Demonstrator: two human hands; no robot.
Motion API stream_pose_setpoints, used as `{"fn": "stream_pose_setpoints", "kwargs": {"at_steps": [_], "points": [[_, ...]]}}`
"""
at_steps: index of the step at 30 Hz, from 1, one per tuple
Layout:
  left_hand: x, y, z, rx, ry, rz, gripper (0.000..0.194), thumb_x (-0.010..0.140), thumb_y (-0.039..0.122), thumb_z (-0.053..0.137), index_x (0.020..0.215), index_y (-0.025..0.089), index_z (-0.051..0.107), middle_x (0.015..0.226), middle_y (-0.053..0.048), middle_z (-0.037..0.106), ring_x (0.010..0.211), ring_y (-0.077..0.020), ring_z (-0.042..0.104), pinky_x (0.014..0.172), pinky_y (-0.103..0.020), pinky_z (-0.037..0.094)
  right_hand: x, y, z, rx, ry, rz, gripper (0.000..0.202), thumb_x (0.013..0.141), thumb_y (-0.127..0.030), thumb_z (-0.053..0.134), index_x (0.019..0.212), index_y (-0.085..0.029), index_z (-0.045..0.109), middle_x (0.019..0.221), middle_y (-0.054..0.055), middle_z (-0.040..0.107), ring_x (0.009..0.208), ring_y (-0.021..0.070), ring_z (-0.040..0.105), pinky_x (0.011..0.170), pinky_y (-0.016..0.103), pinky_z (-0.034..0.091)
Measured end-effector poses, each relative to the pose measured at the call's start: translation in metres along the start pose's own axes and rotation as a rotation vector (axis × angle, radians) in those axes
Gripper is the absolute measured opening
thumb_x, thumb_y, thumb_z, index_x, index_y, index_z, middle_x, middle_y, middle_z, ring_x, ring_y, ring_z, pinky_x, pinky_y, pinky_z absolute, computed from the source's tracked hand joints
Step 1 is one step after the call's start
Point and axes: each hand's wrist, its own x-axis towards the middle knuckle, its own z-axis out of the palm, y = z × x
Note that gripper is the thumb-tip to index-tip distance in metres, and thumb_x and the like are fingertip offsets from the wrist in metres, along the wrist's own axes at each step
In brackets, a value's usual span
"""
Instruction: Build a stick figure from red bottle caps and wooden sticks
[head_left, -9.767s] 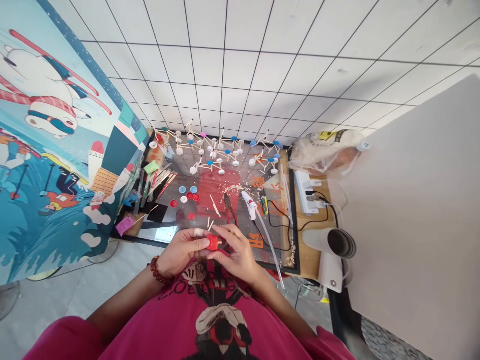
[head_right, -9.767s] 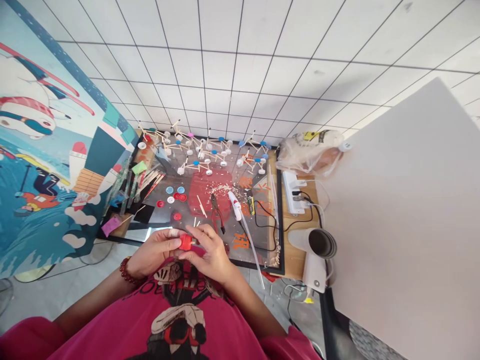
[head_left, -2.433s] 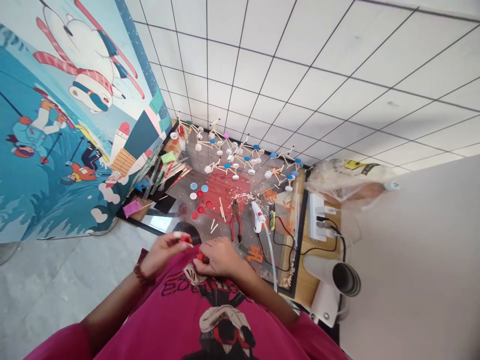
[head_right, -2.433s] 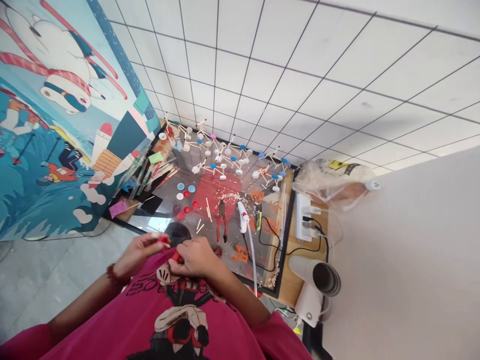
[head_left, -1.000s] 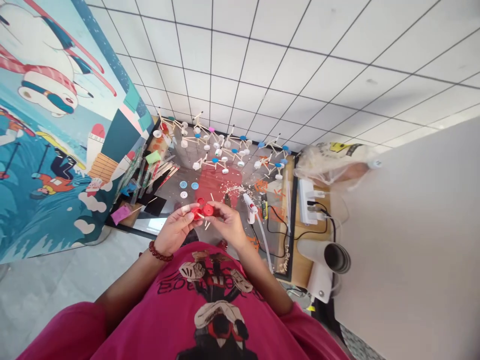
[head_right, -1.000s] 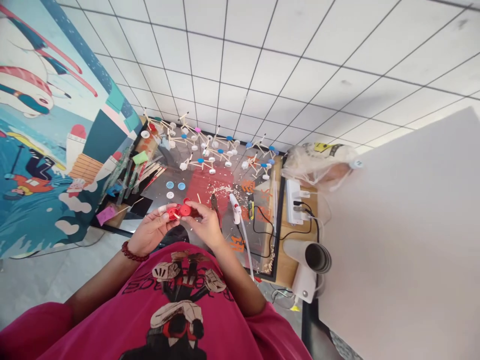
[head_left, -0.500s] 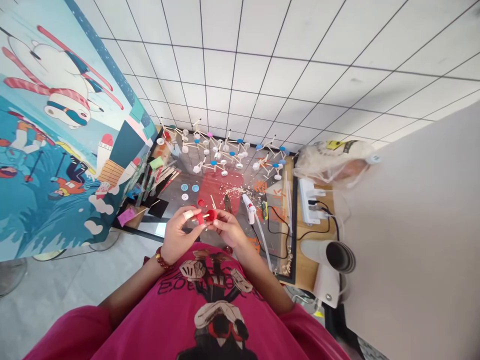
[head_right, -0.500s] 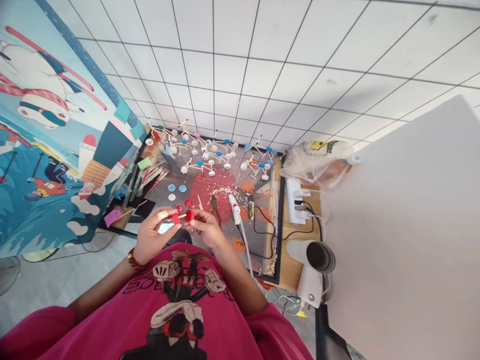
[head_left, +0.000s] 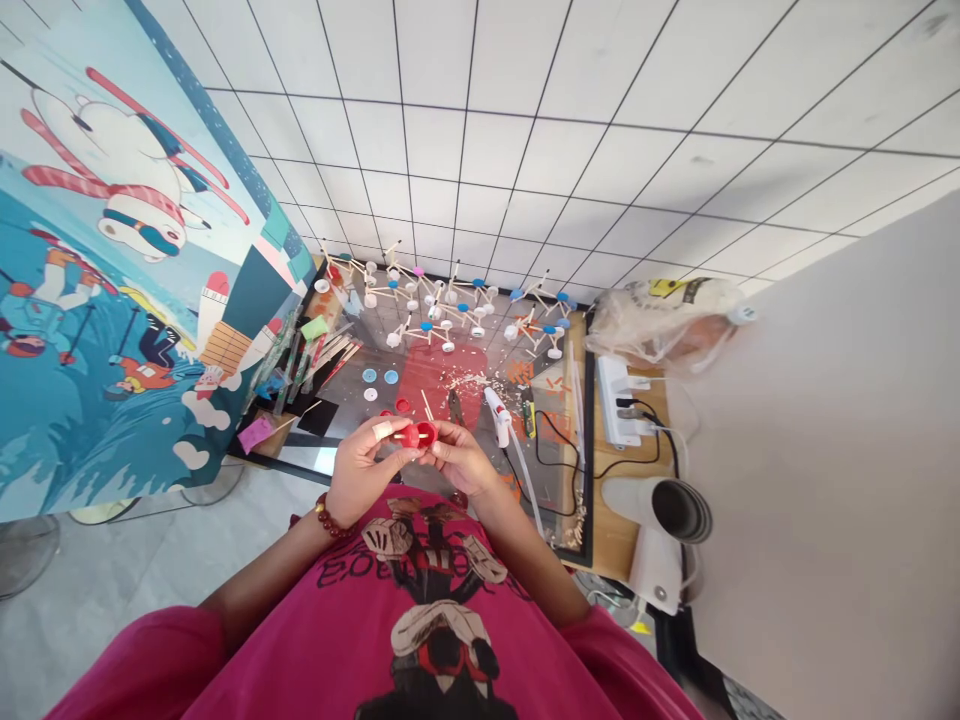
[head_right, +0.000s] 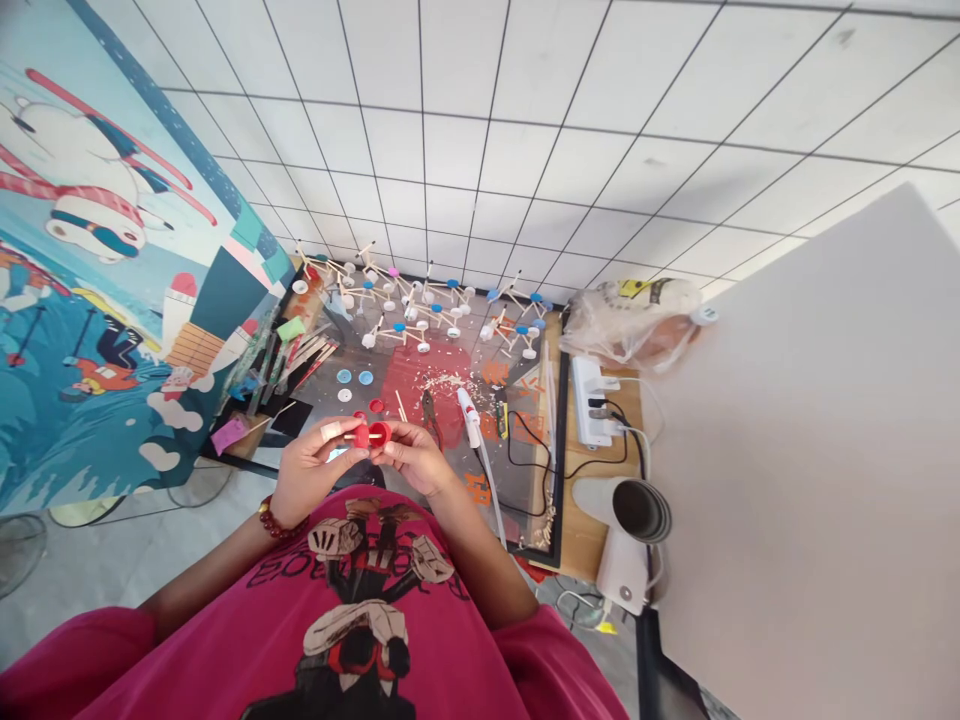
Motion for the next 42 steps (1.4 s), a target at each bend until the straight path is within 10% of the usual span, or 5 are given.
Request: {"fn": "stream_pose_setpoints", "kwargs": {"at_steps": [13, 20, 26, 42], "points": [[0.002, -0.008, 0.000, -0.057, -0.015, -0.039, 0.035, 0.072, 0.028, 0.082, 0.106, 0.021, 0.076, 0.114, -0.008, 0.070, 0.094, -0.0219, 0.070, 0.086, -0.037, 0.061, -0.003, -0.002, 0.005, -0.191, 0.076, -0.154, 0.045, 0.062, -0.034, 0.091, 0.103, -0.024, 0.074, 0.083, -0.002, 0.072, 0.067, 0.0128, 0.066, 0.067, 0.027, 0.057], [0.002, -0.008, -0.003, 0.085, 0.000, 0.014, 0.031, 0.079, 0.028, 0.075, 0.109, 0.024, 0.077, 0.113, -0.008, 0.075, 0.098, -0.0247, 0.071, 0.087, -0.037, 0.060, -0.015, -0.021, 0.009, -0.743, 0.053, -0.405, 0.040, 0.082, -0.037, 0.077, 0.121, -0.030, 0.071, 0.110, 0.004, 0.074, 0.097, 0.0207, 0.068, 0.092, 0.036, 0.052], [-0.002, -0.002, -0.004, 0.145, 0.024, 0.092, 0.031, 0.080, 0.023, 0.073, 0.110, 0.029, 0.077, 0.114, -0.005, 0.076, 0.103, -0.0256, 0.071, 0.096, -0.040, 0.056, -0.027, -0.027, 0.021, -1.092, 0.030, -0.564, 0.043, 0.094, -0.033, 0.063, 0.136, -0.031, 0.060, 0.104, 0.007, 0.069, 0.087, 0.0190, 0.066, 0.081, 0.032, 0.053], [-0.017, 0.000, -0.002, 0.169, 0.070, 0.112, 0.032, 0.082, 0.021, 0.071, 0.112, 0.030, 0.076, 0.112, -0.004, 0.076, 0.105, -0.0251, 0.071, 0.096, -0.038, 0.057, -0.035, -0.019, 0.031, -1.168, 0.072, -0.590, 0.043, 0.097, -0.033, 0.056, 0.140, -0.031, 0.055, 0.110, 0.008, 0.067, 0.094, 0.0205, 0.067, 0.084, 0.034, 0.056]]}}
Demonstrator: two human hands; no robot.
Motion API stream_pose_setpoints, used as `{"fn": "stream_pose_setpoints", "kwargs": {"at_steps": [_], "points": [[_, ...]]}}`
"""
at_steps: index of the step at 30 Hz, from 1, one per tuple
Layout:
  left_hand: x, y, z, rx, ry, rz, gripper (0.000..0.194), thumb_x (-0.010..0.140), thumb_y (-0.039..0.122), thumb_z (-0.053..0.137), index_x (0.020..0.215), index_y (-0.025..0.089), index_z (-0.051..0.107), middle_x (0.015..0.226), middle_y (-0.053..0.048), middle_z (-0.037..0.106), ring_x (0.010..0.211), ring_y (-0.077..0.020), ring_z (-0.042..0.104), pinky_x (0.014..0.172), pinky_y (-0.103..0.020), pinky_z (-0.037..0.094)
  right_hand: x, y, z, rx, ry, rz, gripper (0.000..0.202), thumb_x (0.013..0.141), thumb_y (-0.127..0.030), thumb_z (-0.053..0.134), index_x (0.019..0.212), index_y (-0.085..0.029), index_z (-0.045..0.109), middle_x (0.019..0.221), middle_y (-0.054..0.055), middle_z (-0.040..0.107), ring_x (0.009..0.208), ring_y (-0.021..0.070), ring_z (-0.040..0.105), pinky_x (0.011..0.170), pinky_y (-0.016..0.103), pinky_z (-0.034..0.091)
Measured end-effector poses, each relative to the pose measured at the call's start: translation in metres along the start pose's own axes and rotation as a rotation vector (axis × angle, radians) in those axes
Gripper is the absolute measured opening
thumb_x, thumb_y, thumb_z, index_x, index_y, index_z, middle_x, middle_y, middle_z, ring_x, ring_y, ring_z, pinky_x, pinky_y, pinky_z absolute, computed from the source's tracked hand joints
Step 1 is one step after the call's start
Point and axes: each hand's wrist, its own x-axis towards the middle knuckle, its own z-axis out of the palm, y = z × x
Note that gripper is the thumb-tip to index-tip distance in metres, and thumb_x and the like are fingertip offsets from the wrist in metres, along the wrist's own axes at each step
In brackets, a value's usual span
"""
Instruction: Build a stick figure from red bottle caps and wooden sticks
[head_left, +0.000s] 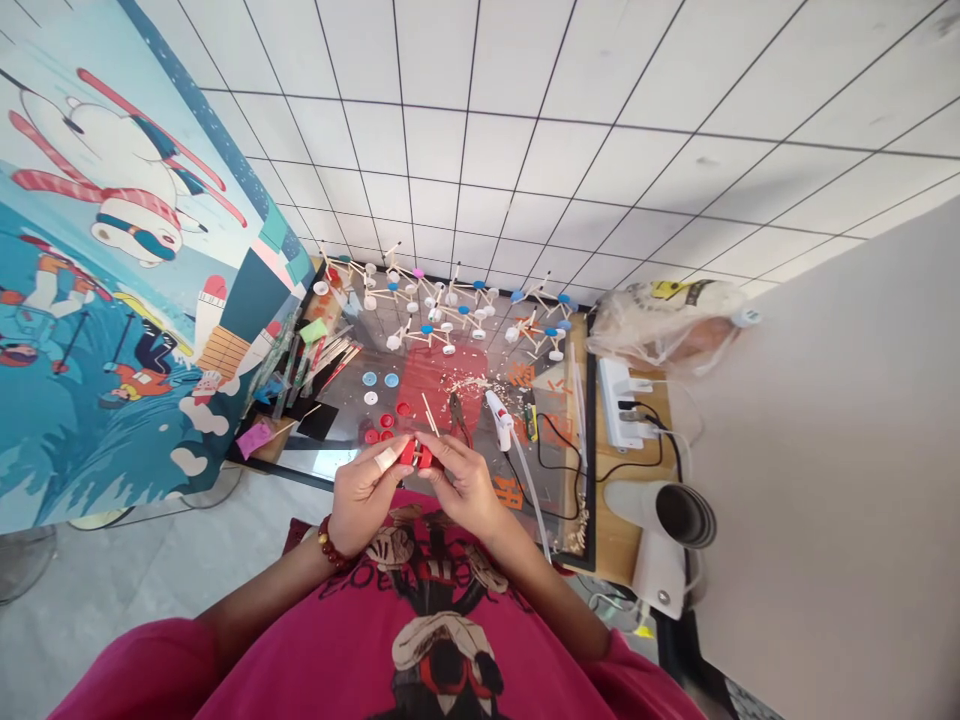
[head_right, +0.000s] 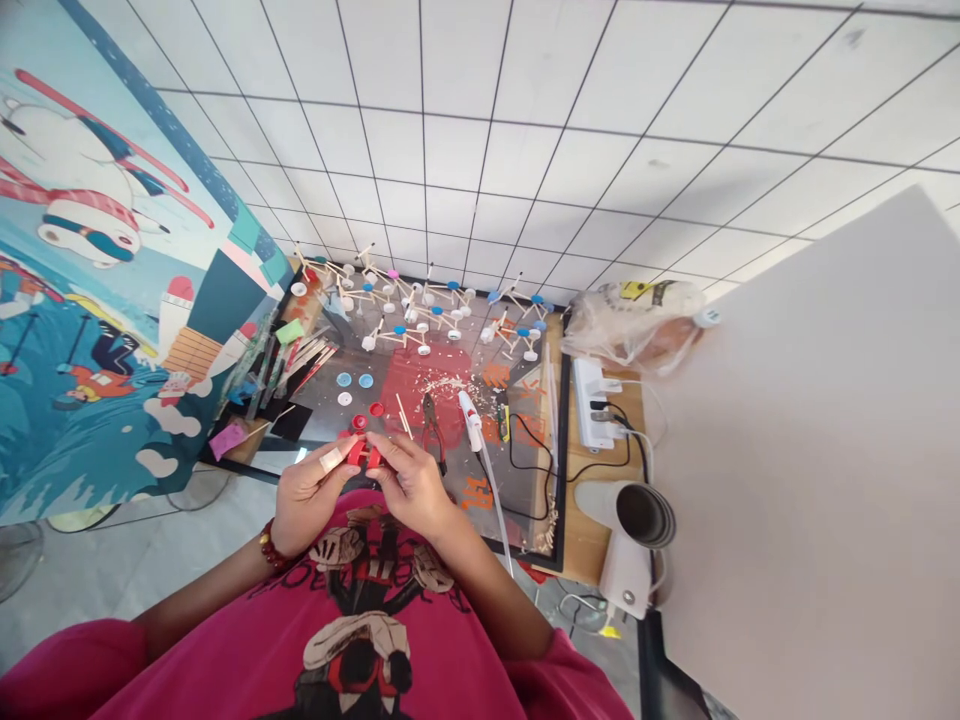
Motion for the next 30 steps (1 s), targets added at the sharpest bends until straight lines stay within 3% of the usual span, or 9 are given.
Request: {"fn": "stream_pose_setpoints", "kwargs": {"at_steps": [5, 9, 12, 15, 21, 25, 30], "points": [[-0.010, -0.003, 0.008, -0.119, -0.019, -0.133, 0.025, 0.080, 0.028, 0.074, 0.105, 0.027, 0.079, 0.106, -0.004, 0.078, 0.098, -0.0251, 0.072, 0.091, -0.038, 0.059, 0.005, -0.012, 0.001, -0.037, 0.007, -0.025, 0.043, 0.098, -0.030, 0.053, 0.141, -0.033, 0.054, 0.106, 0.007, 0.066, 0.092, 0.0205, 0.066, 0.083, 0.034, 0.056], [-0.016, -0.009, 0.011, -0.239, -0.022, -0.277, 0.032, 0.082, 0.034, 0.074, 0.112, 0.024, 0.076, 0.111, -0.005, 0.076, 0.101, -0.0237, 0.070, 0.092, -0.036, 0.057, 0.010, -0.024, -0.002, -0.060, -0.018, 0.008, 0.042, 0.099, -0.029, 0.051, 0.141, -0.031, 0.054, 0.105, 0.008, 0.066, 0.092, 0.0210, 0.065, 0.083, 0.034, 0.055], [-0.014, -0.007, 0.009, -0.385, -0.041, -0.312, 0.039, 0.083, 0.038, 0.072, 0.118, 0.023, 0.072, 0.117, -0.007, 0.073, 0.108, -0.0239, 0.068, 0.096, -0.037, 0.054, 0.010, -0.023, -0.006, 0.043, -0.009, 0.051, 0.041, 0.099, -0.034, 0.053, 0.140, -0.029, 0.054, 0.111, 0.009, 0.067, 0.098, 0.0222, 0.064, 0.089, 0.036, 0.052], [-0.012, 0.002, 0.006, -0.381, -0.060, -0.237, 0.039, 0.082, 0.037, 0.073, 0.118, 0.023, 0.071, 0.120, -0.009, 0.068, 0.111, -0.0237, 0.064, 0.098, -0.035, 0.052, 0.008, -0.017, -0.007, 0.272, -0.061, 0.116, 0.040, 0.098, -0.040, 0.055, 0.136, -0.030, 0.058, 0.117, 0.007, 0.067, 0.105, 0.0222, 0.063, 0.095, 0.038, 0.050], [-0.008, 0.018, -0.010, -0.177, -0.167, -0.004, 0.033, 0.095, 0.033, 0.054, 0.124, 0.024, 0.065, 0.112, -0.010, 0.064, 0.083, -0.0191, 0.065, 0.077, -0.032, 0.055, 0.002, -0.011, 0.003, 0.918, -0.108, 0.355, 0.048, 0.087, -0.054, 0.067, 0.127, -0.029, 0.065, 0.090, 0.002, 0.067, 0.071, 0.0155, 0.062, 0.074, 0.031, 0.055], [-0.003, 0.026, -0.019, 0.152, -0.214, 0.219, 0.036, 0.094, 0.025, 0.052, 0.129, 0.021, 0.060, 0.102, -0.010, 0.068, 0.086, -0.0205, 0.065, 0.083, -0.032, 0.053, 0.000, -0.008, 0.006, 0.929, -0.095, 0.421, 0.053, 0.082, -0.057, 0.072, 0.125, -0.027, 0.067, 0.088, 0.002, 0.066, 0.071, 0.0155, 0.061, 0.075, 0.031, 0.054], [0.000, 0.031, -0.017, 0.285, -0.207, 0.344, 0.034, 0.096, 0.018, 0.047, 0.129, 0.015, 0.055, 0.102, -0.010, 0.067, 0.092, -0.0189, 0.066, 0.082, -0.029, 0.054, -0.003, 0.003, 0.008, 0.782, -0.116, 0.338, 0.052, 0.089, -0.055, 0.064, 0.133, -0.027, 0.061, 0.098, 0.004, 0.069, 0.082, 0.0176, 0.064, 0.083, 0.033, 0.053]]}}
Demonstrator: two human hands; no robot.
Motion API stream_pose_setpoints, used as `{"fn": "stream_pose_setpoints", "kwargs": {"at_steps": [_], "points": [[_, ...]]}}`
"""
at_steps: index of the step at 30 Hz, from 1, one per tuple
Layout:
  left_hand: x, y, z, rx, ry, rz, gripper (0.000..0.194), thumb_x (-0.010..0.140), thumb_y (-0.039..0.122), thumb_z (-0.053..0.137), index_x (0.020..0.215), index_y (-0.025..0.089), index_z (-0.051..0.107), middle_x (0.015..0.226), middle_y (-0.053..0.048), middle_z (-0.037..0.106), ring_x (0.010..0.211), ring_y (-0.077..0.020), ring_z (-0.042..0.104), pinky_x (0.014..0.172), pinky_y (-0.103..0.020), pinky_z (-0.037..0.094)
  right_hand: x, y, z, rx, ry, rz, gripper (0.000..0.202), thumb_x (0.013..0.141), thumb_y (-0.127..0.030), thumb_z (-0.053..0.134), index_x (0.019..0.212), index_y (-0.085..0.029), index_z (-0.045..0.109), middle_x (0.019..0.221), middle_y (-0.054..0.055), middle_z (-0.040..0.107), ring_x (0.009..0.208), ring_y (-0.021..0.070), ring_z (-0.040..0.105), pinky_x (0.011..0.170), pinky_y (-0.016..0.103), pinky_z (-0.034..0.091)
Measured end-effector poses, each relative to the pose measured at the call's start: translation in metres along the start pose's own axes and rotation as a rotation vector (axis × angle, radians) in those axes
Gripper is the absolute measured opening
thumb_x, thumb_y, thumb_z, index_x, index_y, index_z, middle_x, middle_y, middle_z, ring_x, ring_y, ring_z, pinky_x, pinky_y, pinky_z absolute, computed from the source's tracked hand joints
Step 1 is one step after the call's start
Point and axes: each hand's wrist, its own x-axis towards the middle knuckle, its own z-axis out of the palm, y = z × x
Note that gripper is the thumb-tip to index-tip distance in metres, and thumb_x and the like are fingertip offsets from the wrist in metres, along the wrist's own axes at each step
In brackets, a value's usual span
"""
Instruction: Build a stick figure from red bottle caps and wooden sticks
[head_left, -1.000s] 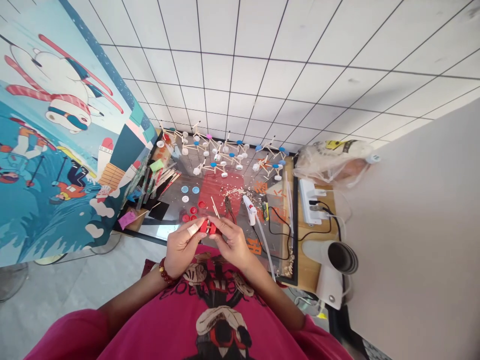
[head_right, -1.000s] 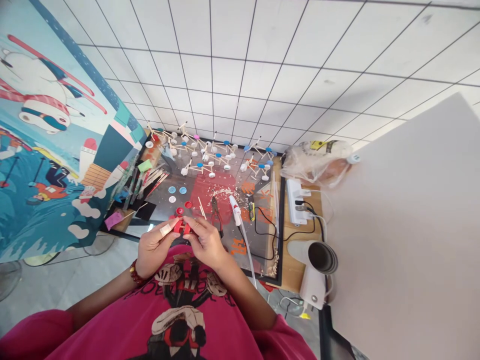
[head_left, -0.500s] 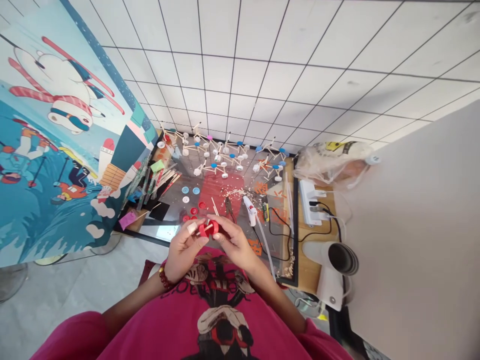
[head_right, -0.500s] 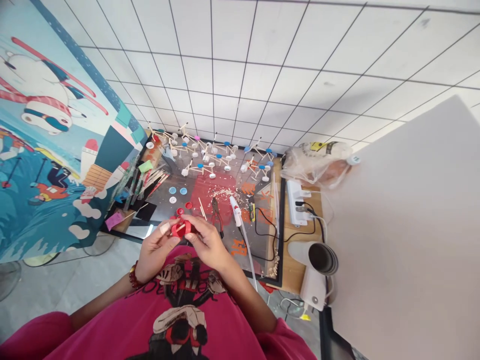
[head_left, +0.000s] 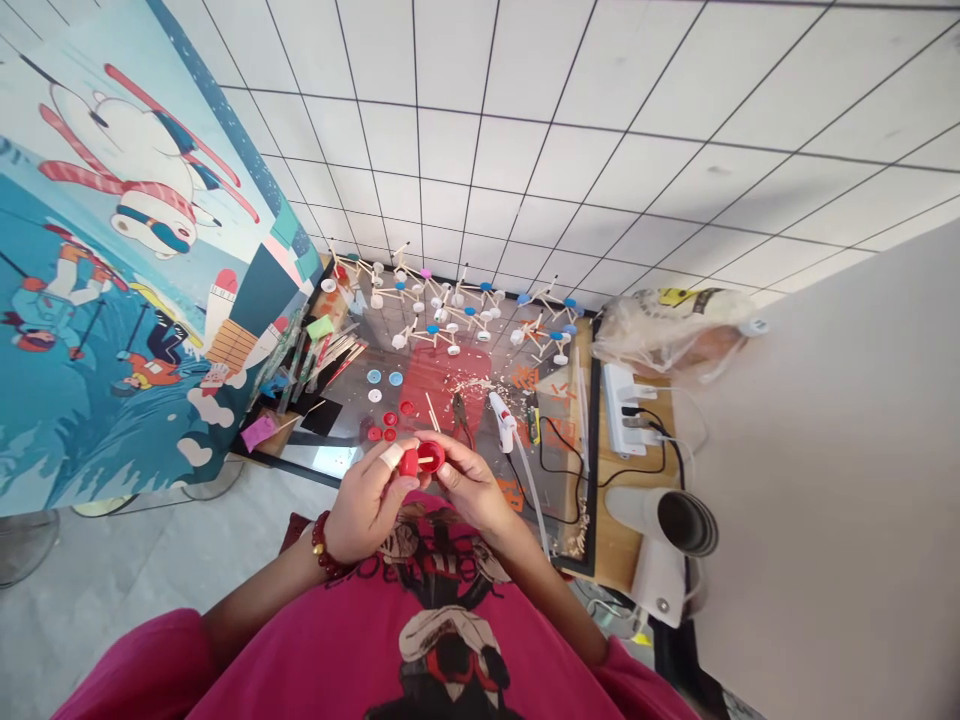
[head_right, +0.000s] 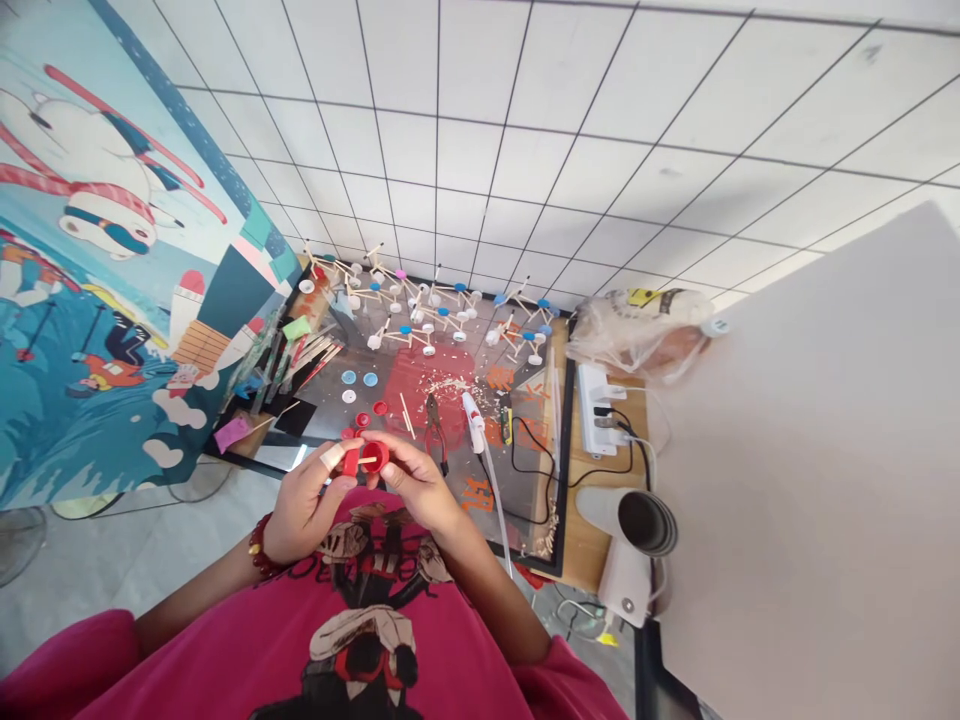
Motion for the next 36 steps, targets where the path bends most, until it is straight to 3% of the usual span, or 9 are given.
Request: {"fn": "stream_pose_setpoints", "kwargs": {"at_steps": [3, 9, 13, 17, 21, 26, 30, 36], "points": [[-0.001, 0.000, 0.003, 0.062, 0.003, 0.009, 0.033, 0.096, 0.018, 0.049, 0.128, 0.013, 0.055, 0.104, -0.011, 0.067, 0.094, -0.0189, 0.066, 0.082, -0.029, 0.054, -0.001, 0.004, -0.002, -0.065, -0.007, -0.013, 0.051, 0.092, -0.054, 0.062, 0.136, -0.029, 0.059, 0.107, 0.005, 0.070, 0.095, 0.0202, 0.065, 0.088, 0.034, 0.054], [-0.002, -0.001, 0.004, 0.125, -0.020, 0.039, 0.033, 0.096, 0.020, 0.053, 0.128, 0.012, 0.053, 0.092, -0.007, 0.064, 0.071, -0.0144, 0.061, 0.068, -0.026, 0.053, -0.003, -0.002, 0.000, -0.167, 0.018, -0.048, 0.045, 0.094, -0.049, 0.061, 0.135, -0.031, 0.060, 0.131, 0.004, 0.065, 0.117, 0.0225, 0.063, 0.100, 0.037, 0.050], [-0.003, -0.003, 0.002, 0.223, -0.022, 0.122, 0.033, 0.095, 0.018, 0.053, 0.126, 0.008, 0.054, 0.096, -0.013, 0.065, 0.085, -0.0213, 0.064, 0.075, -0.031, 0.055, -0.003, -0.010, -0.001, -0.310, -0.016, -0.126, 0.044, 0.097, -0.044, 0.057, 0.139, -0.032, 0.056, 0.136, 0.005, 0.063, 0.123, 0.0224, 0.060, 0.107, 0.039, 0.045], [-0.001, -0.002, -0.002, 0.275, -0.048, 0.141, 0.030, 0.095, 0.019, 0.049, 0.123, 0.008, 0.055, 0.098, -0.015, 0.067, 0.088, -0.0245, 0.065, 0.075, -0.035, 0.056, -0.004, -0.013, 0.000, -0.428, -0.032, -0.222, 0.043, 0.099, -0.042, 0.055, 0.141, -0.032, 0.055, 0.131, 0.004, 0.065, 0.120, 0.0209, 0.062, 0.105, 0.037, 0.046], [0.001, 0.001, -0.003, 0.318, -0.075, 0.136, 0.027, 0.096, 0.021, 0.047, 0.117, 0.009, 0.058, 0.095, -0.014, 0.067, 0.085, -0.0241, 0.066, 0.072, -0.034, 0.056, -0.004, -0.010, -0.001, -0.413, -0.036, -0.184, 0.048, 0.099, -0.051, 0.049, 0.141, -0.029, 0.054, 0.133, 0.007, 0.064, 0.118, 0.0231, 0.063, 0.102, 0.038, 0.050], [-0.002, 0.000, 0.001, 0.498, -0.087, 0.144, 0.029, 0.097, 0.026, 0.046, 0.116, 0.007, 0.058, 0.091, -0.015, 0.068, 0.076, -0.0258, 0.066, 0.062, -0.036, 0.054, -0.003, -0.007, 0.001, -0.632, 0.004, -0.289, 0.047, 0.101, -0.045, 0.046, 0.144, -0.027, 0.050, 0.116, 0.008, 0.067, 0.104, 0.0209, 0.065, 0.093, 0.036, 0.053], [-0.006, -0.004, 0.006, 0.389, -0.077, 0.101, 0.029, 0.097, 0.022, 0.044, 0.120, 0.008, 0.056, 0.092, -0.015, 0.068, 0.079, -0.0244, 0.067, 0.064, -0.034, 0.056, -0.003, -0.007, 0.006, -0.801, 0.070, -0.395, 0.045, 0.103, -0.040, 0.042, 0.146, -0.027, 0.047, 0.104, 0.008, 0.064, 0.088, 0.0181, 0.063, 0.080, 0.032, 0.056], [-0.009, -0.008, 0.011, 0.212, -0.027, 0.066, 0.025, 0.097, 0.016, 0.041, 0.116, 0.013, 0.057, 0.093, -0.012, 0.068, 0.082, -0.0215, 0.067, 0.072, -0.032, 0.057, -0.008, -0.016, 0.016, -0.811, 0.077, -0.393, 0.045, 0.103, -0.041, 0.041, 0.146, -0.028, 0.046, 0.108, 0.009, 0.065, 0.094, 0.0202, 0.065, 0.083, 0.034, 0.056]]}}
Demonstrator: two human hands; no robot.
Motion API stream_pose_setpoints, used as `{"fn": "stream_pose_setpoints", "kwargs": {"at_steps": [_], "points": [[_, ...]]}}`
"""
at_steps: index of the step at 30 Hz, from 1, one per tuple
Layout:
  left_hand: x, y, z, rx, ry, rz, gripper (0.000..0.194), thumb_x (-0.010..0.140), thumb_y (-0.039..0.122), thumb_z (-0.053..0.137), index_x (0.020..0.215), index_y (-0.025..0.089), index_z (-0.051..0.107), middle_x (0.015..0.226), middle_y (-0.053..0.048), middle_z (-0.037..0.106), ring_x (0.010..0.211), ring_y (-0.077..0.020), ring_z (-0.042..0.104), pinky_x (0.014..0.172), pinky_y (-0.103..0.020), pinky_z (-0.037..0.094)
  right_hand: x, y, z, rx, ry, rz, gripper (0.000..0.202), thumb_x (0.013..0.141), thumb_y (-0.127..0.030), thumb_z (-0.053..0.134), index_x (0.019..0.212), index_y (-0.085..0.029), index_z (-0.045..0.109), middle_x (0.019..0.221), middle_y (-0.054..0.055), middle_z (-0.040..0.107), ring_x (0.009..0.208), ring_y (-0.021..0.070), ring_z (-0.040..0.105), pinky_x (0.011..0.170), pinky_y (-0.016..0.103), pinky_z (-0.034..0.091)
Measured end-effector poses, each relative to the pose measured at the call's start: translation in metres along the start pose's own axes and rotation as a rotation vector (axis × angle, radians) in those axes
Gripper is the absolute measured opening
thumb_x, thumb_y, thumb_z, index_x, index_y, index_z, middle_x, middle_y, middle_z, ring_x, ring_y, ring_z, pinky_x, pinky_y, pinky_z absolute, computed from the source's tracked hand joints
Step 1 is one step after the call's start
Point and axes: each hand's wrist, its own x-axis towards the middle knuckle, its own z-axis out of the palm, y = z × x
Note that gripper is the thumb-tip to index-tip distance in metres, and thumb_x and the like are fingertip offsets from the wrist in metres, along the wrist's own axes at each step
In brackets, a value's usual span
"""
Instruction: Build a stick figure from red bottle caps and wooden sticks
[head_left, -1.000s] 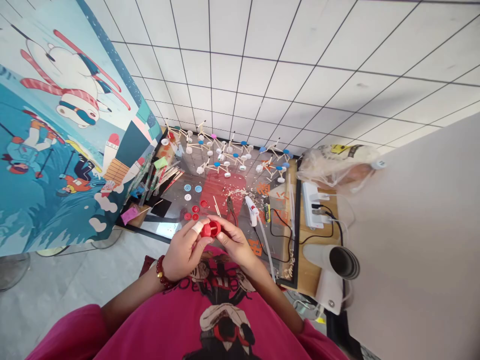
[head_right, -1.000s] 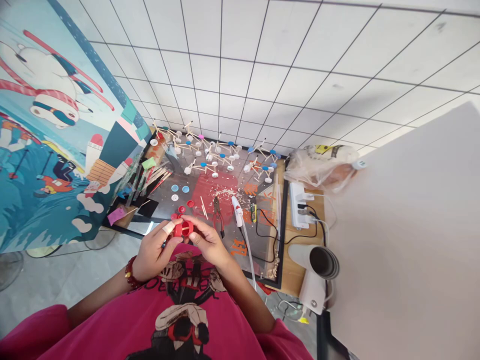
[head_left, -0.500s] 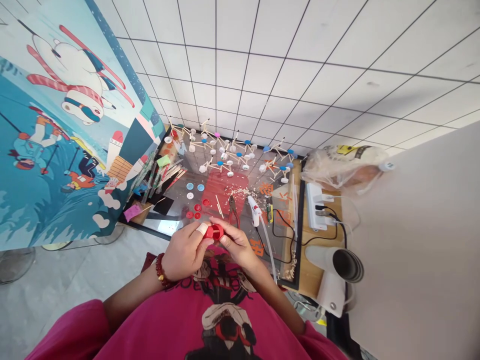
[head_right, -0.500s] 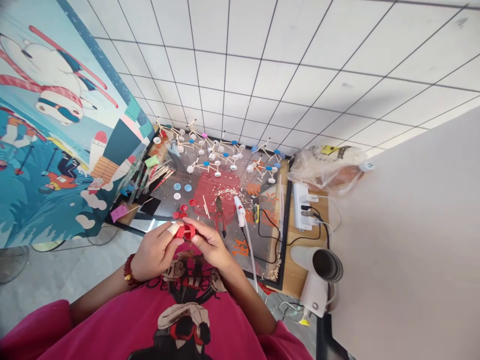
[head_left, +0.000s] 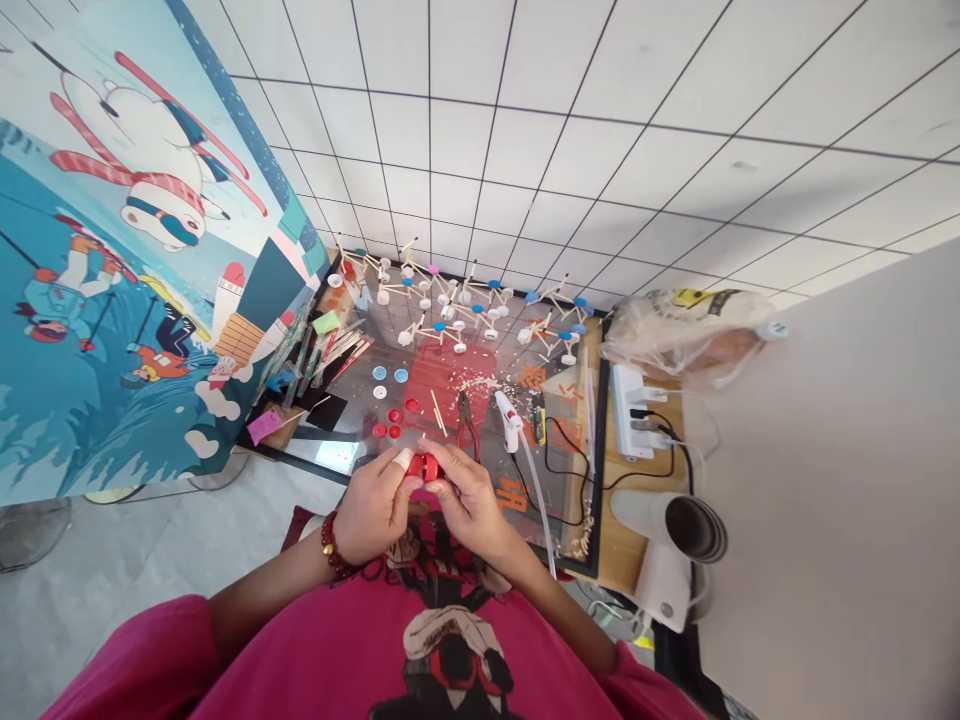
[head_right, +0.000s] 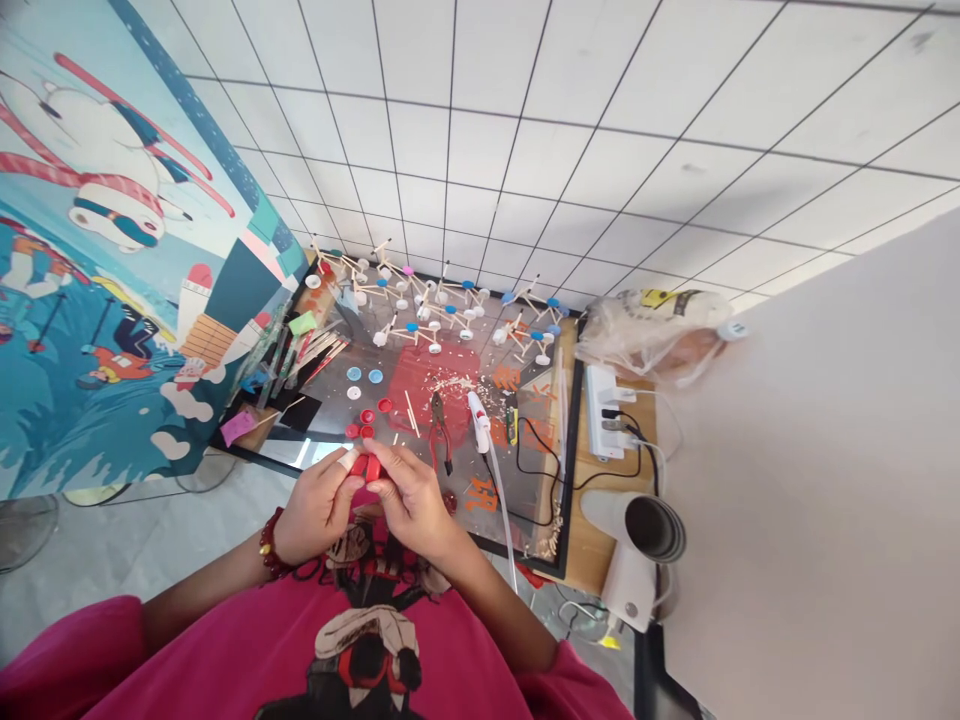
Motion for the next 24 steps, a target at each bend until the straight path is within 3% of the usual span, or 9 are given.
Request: {"fn": "stream_pose_setpoints", "kwargs": {"at_steps": [7, 13, 18, 21, 24], "points": [[-0.007, -0.002, 0.002, 0.012, -0.006, -0.027, 0.024, 0.096, 0.016, 0.040, 0.113, 0.014, 0.058, 0.090, -0.010, 0.068, 0.081, -0.0201, 0.067, 0.073, -0.032, 0.058, -0.003, -0.008, 0.001, 0.002, -0.044, 0.067, 0.041, 0.100, -0.024, 0.047, 0.141, -0.027, 0.052, 0.103, 0.007, 0.066, 0.087, 0.0174, 0.066, 0.080, 0.030, 0.057], [-0.007, 0.000, 0.004, 0.029, 0.043, -0.042, 0.025, 0.095, 0.016, 0.040, 0.110, 0.015, 0.060, 0.085, -0.008, 0.067, 0.076, -0.0195, 0.066, 0.068, -0.031, 0.056, -0.007, -0.006, 0.011, 0.045, -0.003, 0.095, 0.042, 0.099, -0.024, 0.048, 0.141, -0.028, 0.052, 0.116, 0.009, 0.068, 0.102, 0.0208, 0.067, 0.090, 0.035, 0.056], [-0.013, -0.005, 0.008, 0.008, 0.044, -0.082, 0.024, 0.095, 0.016, 0.041, 0.103, 0.014, 0.064, 0.084, -0.010, 0.069, 0.076, -0.0205, 0.066, 0.067, -0.031, 0.055, -0.008, -0.002, 0.018, 0.017, -0.025, 0.119, 0.042, 0.099, -0.025, 0.048, 0.140, -0.026, 0.052, 0.109, 0.009, 0.069, 0.095, 0.0206, 0.068, 0.084, 0.033, 0.058], [-0.014, -0.008, 0.011, -0.090, 0.016, -0.158, 0.024, 0.095, 0.019, 0.042, 0.096, 0.014, 0.066, 0.086, -0.011, 0.070, 0.079, -0.0212, 0.066, 0.071, -0.032, 0.055, -0.007, 0.001, 0.019, -0.021, -0.017, 0.116, 0.041, 0.098, -0.026, 0.050, 0.138, -0.024, 0.055, 0.106, 0.010, 0.069, 0.090, 0.0205, 0.068, 0.080, 0.032, 0.058], [-0.008, -0.010, 0.014, -0.343, -0.044, -0.313, 0.029, 0.098, 0.025, 0.040, 0.100, 0.015, 0.067, 0.095, -0.010, 0.071, 0.091, -0.0205, 0.067, 0.082, -0.034, 0.055, -0.005, 0.001, 0.016, -0.057, 0.051, 0.108, 0.039, 0.096, -0.027, 0.054, 0.135, -0.024, 0.058, 0.098, 0.008, 0.068, 0.082, 0.0188, 0.067, 0.075, 0.031, 0.057]]}}
